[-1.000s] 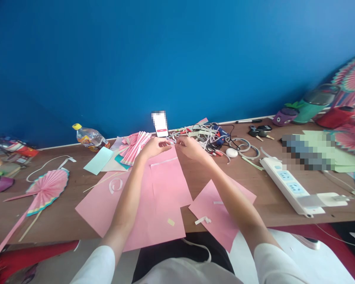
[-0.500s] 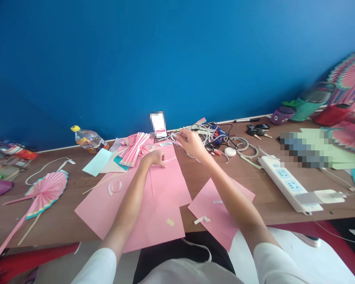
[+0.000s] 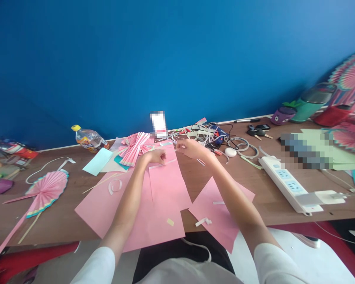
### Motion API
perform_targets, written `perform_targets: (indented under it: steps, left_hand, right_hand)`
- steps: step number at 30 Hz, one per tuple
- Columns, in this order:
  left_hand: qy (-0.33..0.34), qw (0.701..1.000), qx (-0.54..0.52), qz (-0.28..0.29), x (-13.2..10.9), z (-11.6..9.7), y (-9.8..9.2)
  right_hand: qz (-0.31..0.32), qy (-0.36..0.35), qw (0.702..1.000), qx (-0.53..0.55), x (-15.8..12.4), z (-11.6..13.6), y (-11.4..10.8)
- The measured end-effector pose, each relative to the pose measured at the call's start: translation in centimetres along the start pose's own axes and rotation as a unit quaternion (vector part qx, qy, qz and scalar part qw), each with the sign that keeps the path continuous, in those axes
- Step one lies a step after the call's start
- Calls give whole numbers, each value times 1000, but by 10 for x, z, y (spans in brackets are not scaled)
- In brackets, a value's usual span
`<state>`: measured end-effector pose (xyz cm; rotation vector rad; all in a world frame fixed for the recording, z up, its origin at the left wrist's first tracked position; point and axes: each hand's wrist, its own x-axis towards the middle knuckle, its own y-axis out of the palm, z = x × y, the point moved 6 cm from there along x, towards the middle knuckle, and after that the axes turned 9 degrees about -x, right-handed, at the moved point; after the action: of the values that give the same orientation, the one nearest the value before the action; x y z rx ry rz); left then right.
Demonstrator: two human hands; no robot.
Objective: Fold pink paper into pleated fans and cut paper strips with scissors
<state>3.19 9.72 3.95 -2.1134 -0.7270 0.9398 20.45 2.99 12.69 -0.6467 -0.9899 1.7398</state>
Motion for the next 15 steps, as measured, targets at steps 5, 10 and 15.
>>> perform_targets:
  steps: [5, 10, 15]
  left_hand:
    - [-39, 998, 27, 31, 4, -5, 12]
    - [-30, 998, 41, 35, 4, -11, 13]
    - [2, 999, 37, 25, -3, -12, 3]
  right_hand:
    - [14, -26, 999, -28, 2, -3, 2]
    - [70, -74, 995, -10, 1, 2, 9]
    - [94, -114, 989, -3, 1, 8, 17]
